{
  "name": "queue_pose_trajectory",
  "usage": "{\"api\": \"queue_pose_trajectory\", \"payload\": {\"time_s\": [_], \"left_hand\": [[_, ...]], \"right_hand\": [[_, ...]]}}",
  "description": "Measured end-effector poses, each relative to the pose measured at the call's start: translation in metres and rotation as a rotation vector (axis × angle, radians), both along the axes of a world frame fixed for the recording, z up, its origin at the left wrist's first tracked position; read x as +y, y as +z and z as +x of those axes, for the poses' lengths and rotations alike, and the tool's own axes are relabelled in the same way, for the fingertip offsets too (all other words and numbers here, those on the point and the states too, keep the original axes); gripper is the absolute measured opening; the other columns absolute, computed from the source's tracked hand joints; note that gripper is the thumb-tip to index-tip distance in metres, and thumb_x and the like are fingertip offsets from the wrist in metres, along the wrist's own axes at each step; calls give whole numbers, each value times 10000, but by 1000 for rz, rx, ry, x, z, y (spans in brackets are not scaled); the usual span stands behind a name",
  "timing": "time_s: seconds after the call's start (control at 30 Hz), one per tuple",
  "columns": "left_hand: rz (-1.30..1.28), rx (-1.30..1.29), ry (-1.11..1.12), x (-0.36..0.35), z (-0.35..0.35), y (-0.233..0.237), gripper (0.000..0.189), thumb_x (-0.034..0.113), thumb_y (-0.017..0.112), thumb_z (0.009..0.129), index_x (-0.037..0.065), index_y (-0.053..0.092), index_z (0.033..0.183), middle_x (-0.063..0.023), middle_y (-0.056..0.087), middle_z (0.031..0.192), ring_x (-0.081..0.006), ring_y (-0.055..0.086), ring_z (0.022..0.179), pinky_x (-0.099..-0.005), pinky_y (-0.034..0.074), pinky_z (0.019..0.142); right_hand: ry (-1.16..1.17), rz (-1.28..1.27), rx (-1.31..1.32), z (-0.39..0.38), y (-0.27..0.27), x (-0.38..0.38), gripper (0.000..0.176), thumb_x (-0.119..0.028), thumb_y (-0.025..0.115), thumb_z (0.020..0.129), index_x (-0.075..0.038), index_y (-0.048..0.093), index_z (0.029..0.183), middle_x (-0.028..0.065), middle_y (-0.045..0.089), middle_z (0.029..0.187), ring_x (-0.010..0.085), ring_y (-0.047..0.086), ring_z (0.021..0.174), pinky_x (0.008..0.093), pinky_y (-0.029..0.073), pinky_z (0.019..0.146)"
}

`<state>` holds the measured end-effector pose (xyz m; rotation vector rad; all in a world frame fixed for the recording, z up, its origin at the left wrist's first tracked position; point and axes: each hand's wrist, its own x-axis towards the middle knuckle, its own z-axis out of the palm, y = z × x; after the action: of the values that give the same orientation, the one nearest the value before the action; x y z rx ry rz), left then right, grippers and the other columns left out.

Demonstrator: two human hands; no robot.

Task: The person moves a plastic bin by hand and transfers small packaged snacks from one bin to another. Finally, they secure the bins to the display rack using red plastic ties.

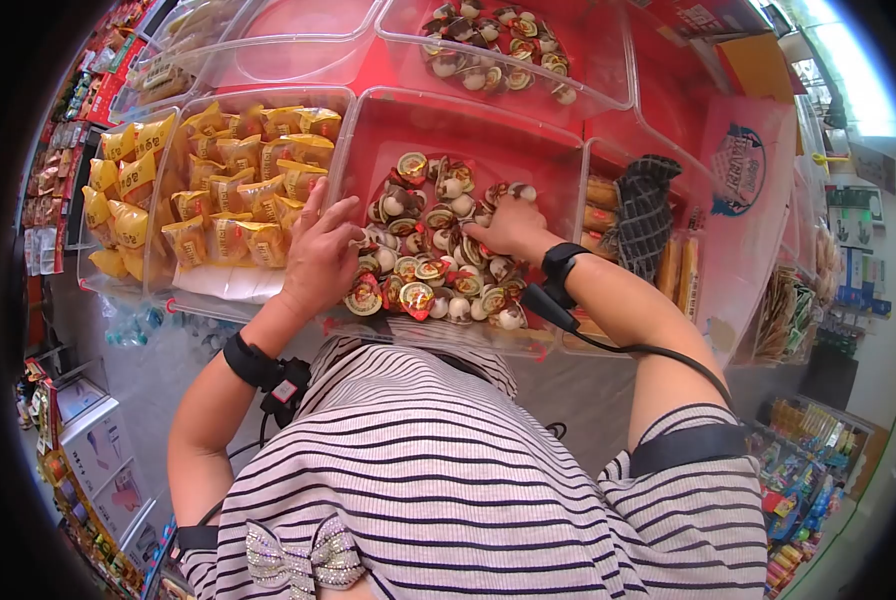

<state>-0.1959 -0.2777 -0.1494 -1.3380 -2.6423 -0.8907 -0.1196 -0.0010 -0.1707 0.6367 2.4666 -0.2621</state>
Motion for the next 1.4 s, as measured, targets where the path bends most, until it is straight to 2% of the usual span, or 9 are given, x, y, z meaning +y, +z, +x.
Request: {"api": "queue_pose_trajectory", "payload": {"time_s": [0.13, 0.23, 0.4, 0.43, 0.6, 0.73, 0.87, 1.1, 1.4], "left_hand": [[13, 12, 5, 3, 0, 2, 157, 4, 584, 681, 61, 641, 815, -91, 547, 1221, -384, 295, 1331, -479, 285, 1024], [12, 23, 0, 2, 1, -1, 166, 5, 587, 669, 60, 641, 816, -93, 545, 1215, -383, 304, 1326, -480, 283, 1019], [1, 28, -5, 3, 0, -2, 164, 5, 586, 667, 58, 637, 813, -88, 535, 1232, -383, 295, 1330, -479, 282, 1020], [6, 27, -8, 3, 0, -3, 164, 3, 585, 666, 57, 636, 812, -87, 535, 1232, -383, 295, 1330, -479, 282, 1020], [-8, 34, -4, 3, 1, -2, 158, 0, 586, 664, 55, 637, 803, -80, 535, 1230, -381, 292, 1331, -481, 282, 1018], [-9, 47, 1, 3, 0, -3, 157, -5, 585, 662, 57, 639, 796, -75, 536, 1228, -379, 300, 1324, -481, 290, 1011], [-9, 56, 1, 3, 0, -3, 163, -11, 583, 658, 61, 644, 791, -72, 537, 1227, -378, 311, 1317, -479, 297, 1004], [-54, 53, 2, 3, 0, -2, 160, -2, 582, 667, 63, 644, 800, -73, 534, 1234, -384, 289, 1330, -478, 296, 1018], [-67, 57, -1, 3, 1, -3, 146, 4, 578, 684, 62, 643, 802, -82, 530, 1238, -395, 280, 1333, -475, 292, 1030]], "right_hand": [[-69, -337, -185, 11, -20, 4, 847, -702, 497, 738, 112, 646, 918, 296, 623, 999, 351, 618, 952, 387, 485, 785], [-48, -307, -370, 15, -20, -5, 900, -717, 510, 742, -62, 432, 1355, 245, 473, 1313, 384, 489, 1178, 375, 420, 953], [-336, -907, -391, 34, 8, -14, 902, -743, 519, 731, -3, 534, 1246, 164, 565, 1198, 238, 546, 1086, 368, 435, 893], [-286, -660, -537, 32, -17, -10, 892, -715, 530, 746, -12, 489, 1293, 170, 494, 1313, 257, 499, 1164, 376, 385, 966], [-183, -798, -525, 26, -13, -21, 943, -633, 611, 757, -26, 309, 1413, 164, 378, 1410, 232, 367, 1294, 341, 298, 1046], [-280, -1049, -335, 31, 35, -24, 803, -499, 661, 794, -29, 374, 1377, 142, 445, 1355, 208, 427, 1239, 336, 340, 1015], [-354, -976, -218, 38, 23, -18, 970, -579, 729, 664, -29, 367, 1376, 188, 426, 1357, 272, 411, 1265, 371, 346, 1027], [-7, -894, -199, 27, 18, -44, 1110, -568, 790, 570, -6, 301, 1393, 232, 417, 1342, 315, 426, 1246, 368, 367, 1012], [213, -918, -122, 23, 26, -61, 895, -465, 782, 626, -53, 416, 1331, 209, 462, 1314, 299, 445, 1231, 357, 357, 1020]]}}
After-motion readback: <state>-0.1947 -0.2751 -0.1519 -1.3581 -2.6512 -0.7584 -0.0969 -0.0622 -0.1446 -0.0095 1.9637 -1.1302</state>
